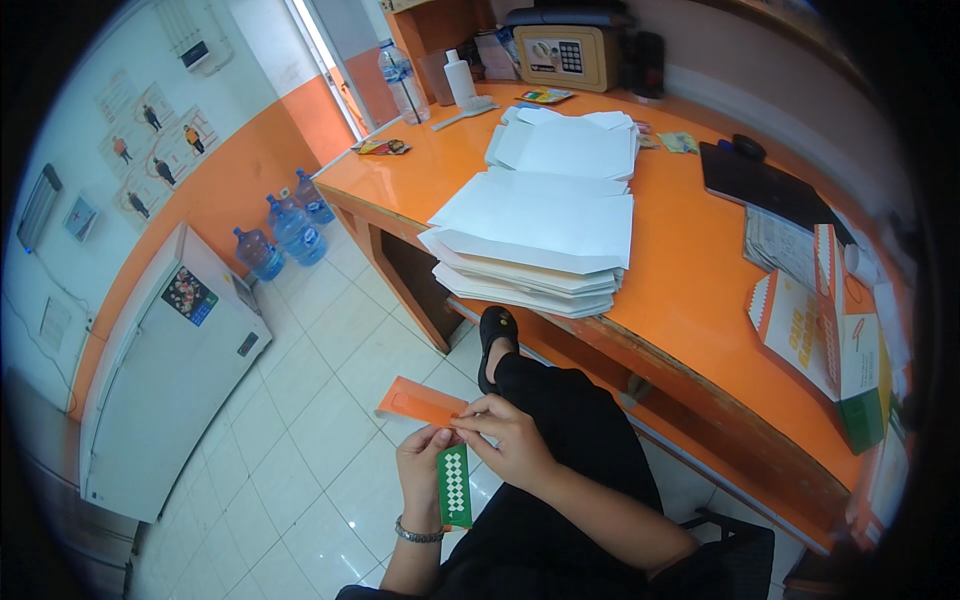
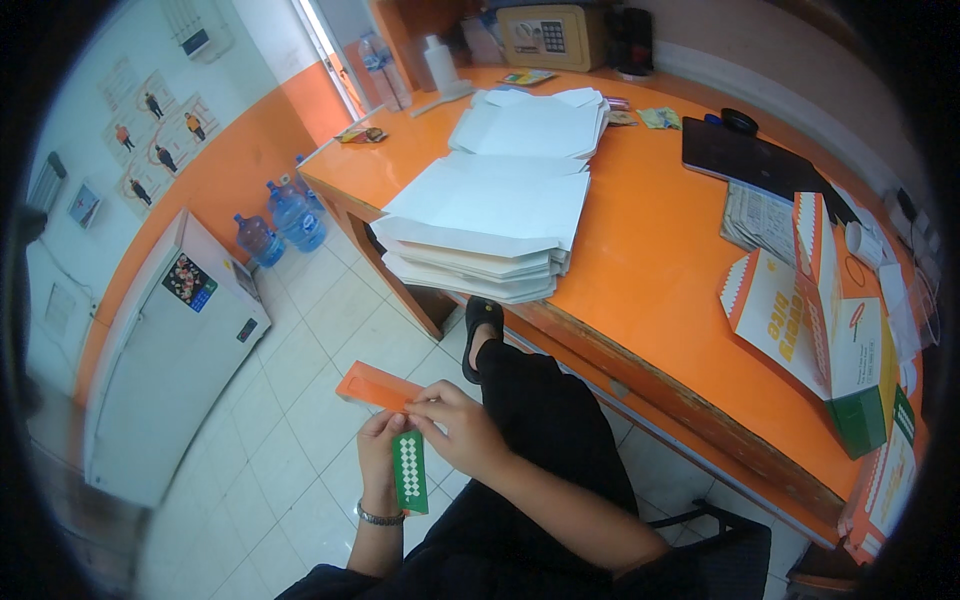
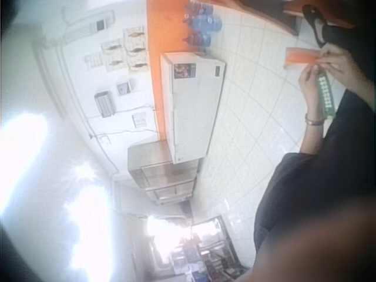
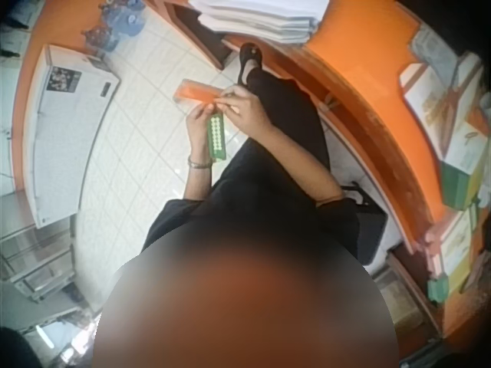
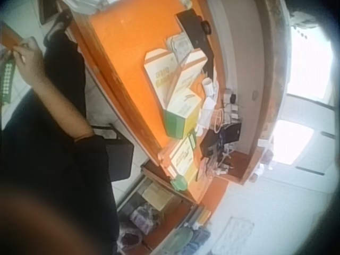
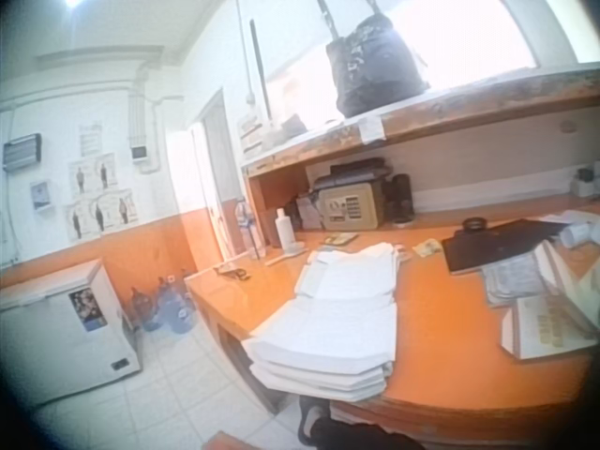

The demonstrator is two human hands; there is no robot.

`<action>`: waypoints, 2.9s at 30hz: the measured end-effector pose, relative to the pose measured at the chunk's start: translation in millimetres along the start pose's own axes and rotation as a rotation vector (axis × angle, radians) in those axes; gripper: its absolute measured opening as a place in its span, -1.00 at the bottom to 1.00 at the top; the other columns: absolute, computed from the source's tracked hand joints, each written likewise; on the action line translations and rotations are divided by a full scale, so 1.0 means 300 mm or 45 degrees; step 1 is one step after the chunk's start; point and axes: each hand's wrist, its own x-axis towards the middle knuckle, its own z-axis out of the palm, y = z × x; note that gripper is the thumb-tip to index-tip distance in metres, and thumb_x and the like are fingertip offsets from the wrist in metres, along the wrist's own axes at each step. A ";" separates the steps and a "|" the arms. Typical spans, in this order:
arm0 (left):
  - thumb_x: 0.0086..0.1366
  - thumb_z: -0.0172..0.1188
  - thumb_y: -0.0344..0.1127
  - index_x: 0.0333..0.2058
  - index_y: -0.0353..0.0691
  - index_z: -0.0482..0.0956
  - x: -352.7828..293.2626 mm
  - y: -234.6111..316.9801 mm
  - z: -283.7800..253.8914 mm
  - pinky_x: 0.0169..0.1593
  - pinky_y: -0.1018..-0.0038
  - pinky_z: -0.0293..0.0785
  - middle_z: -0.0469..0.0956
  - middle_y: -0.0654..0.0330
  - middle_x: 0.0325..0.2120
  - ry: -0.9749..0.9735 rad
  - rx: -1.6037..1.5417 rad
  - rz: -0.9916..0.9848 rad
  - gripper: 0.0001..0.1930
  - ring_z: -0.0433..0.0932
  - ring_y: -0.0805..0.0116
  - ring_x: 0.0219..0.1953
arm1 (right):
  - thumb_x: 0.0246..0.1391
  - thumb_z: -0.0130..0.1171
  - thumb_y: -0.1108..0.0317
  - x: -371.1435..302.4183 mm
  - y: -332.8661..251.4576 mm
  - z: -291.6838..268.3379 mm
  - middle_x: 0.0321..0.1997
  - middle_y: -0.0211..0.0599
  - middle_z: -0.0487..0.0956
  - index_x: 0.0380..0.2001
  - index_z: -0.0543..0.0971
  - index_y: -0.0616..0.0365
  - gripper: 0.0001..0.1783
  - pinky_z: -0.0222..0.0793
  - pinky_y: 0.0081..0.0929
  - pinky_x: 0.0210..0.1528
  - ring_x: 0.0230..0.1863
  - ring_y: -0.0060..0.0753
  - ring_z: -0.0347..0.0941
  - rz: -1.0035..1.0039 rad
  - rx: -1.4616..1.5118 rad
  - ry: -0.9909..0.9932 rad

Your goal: The person sits at an orange desk and folds flat white paper sheets into small boxes, then inserts colorful printed inserts into each box. They repeatedly pick a sheet, fold it into a box shape, place an insert inside, and set the finished box on the desk. A cat briefly enters the scene and the person reaches toward it before resuming assembly.

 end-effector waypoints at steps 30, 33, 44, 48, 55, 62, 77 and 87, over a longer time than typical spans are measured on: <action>0.16 0.27 -0.56 -0.21 -0.46 0.59 0.003 -0.064 0.021 -0.20 0.60 0.50 0.64 0.10 -0.34 0.040 0.058 0.289 -0.80 0.59 0.46 -0.32 | 0.04 0.24 0.41 0.006 0.009 -0.029 -0.18 -0.21 0.49 -0.30 0.56 0.24 -0.84 0.49 -0.46 -0.20 -0.18 -0.23 0.54 0.009 -0.151 -0.035; 0.16 0.27 -0.55 -0.23 -0.46 0.59 0.004 -0.063 0.020 -0.20 0.61 0.50 0.63 0.11 -0.35 0.051 0.053 0.277 -0.81 0.59 0.47 -0.33 | 0.04 0.25 0.41 0.012 0.027 -0.032 -0.16 -0.21 0.47 -0.33 0.56 0.26 -0.85 0.48 -0.50 -0.23 -0.16 -0.28 0.52 0.049 -0.022 -0.063; 0.16 0.24 -0.58 -0.29 -0.45 0.58 0.017 -0.069 -0.021 -0.21 0.59 0.53 0.62 0.13 -0.39 -0.042 -0.013 0.166 -0.87 0.60 0.46 -0.37 | 0.01 0.27 0.46 0.005 0.024 -0.030 -0.24 -0.27 0.49 -0.42 0.58 0.26 -0.90 0.46 -0.56 -0.28 -0.29 -0.39 0.53 0.212 0.080 -0.125; 0.17 0.22 -0.59 -0.25 -0.43 0.57 0.030 -0.063 -0.039 -0.19 0.57 0.53 0.63 0.12 -0.35 -0.140 -0.024 0.110 -0.85 0.61 0.45 -0.35 | -0.04 0.30 0.50 0.011 0.014 -0.030 -0.28 -0.29 0.50 -0.41 0.61 0.25 -0.91 0.47 -0.56 -0.25 -0.28 -0.43 0.54 0.125 0.112 -0.070; 0.18 0.20 -0.59 -0.19 -0.39 0.54 0.048 -0.091 -0.022 -0.11 0.55 0.51 0.62 0.13 -0.26 -0.134 -0.217 0.302 -0.81 0.59 0.45 -0.23 | -0.08 0.31 0.57 0.003 -0.003 -0.021 -0.26 -0.25 0.51 -0.37 0.64 0.25 -0.86 0.49 -0.55 -0.19 -0.26 -0.42 0.56 0.058 0.056 -0.023; 0.26 0.10 -0.54 -0.12 -0.42 0.54 0.029 -0.076 -0.026 -0.15 0.55 0.50 0.62 0.10 -0.24 -0.052 -0.083 0.035 -0.78 0.58 0.45 -0.24 | -0.12 0.33 0.50 0.005 -0.002 -0.011 -0.08 -0.20 0.53 -0.36 0.65 0.19 -0.83 0.42 -0.37 0.01 -0.02 -0.19 0.47 -0.157 -0.231 -0.017; 0.42 -0.01 -0.18 -0.05 -0.40 0.51 0.046 0.055 -0.212 0.10 0.46 0.31 0.58 0.16 -0.14 -0.859 0.072 -0.181 -0.63 0.47 0.44 -0.05 | -0.29 0.49 0.09 0.059 -0.017 -0.138 0.37 0.04 0.09 0.38 0.02 0.04 0.19 0.05 -0.20 0.36 0.38 0.03 0.06 0.243 0.035 -0.785; 0.35 0.06 0.02 0.22 -0.36 0.22 0.081 0.126 -0.234 0.19 0.33 0.26 0.38 0.00 0.10 -0.103 0.519 0.396 -0.35 0.34 0.26 0.16 | -0.10 0.36 0.23 0.062 0.043 -0.104 0.22 -0.02 0.29 0.32 0.10 0.12 -0.05 0.16 -0.31 0.28 0.30 -0.17 0.19 0.399 0.573 0.016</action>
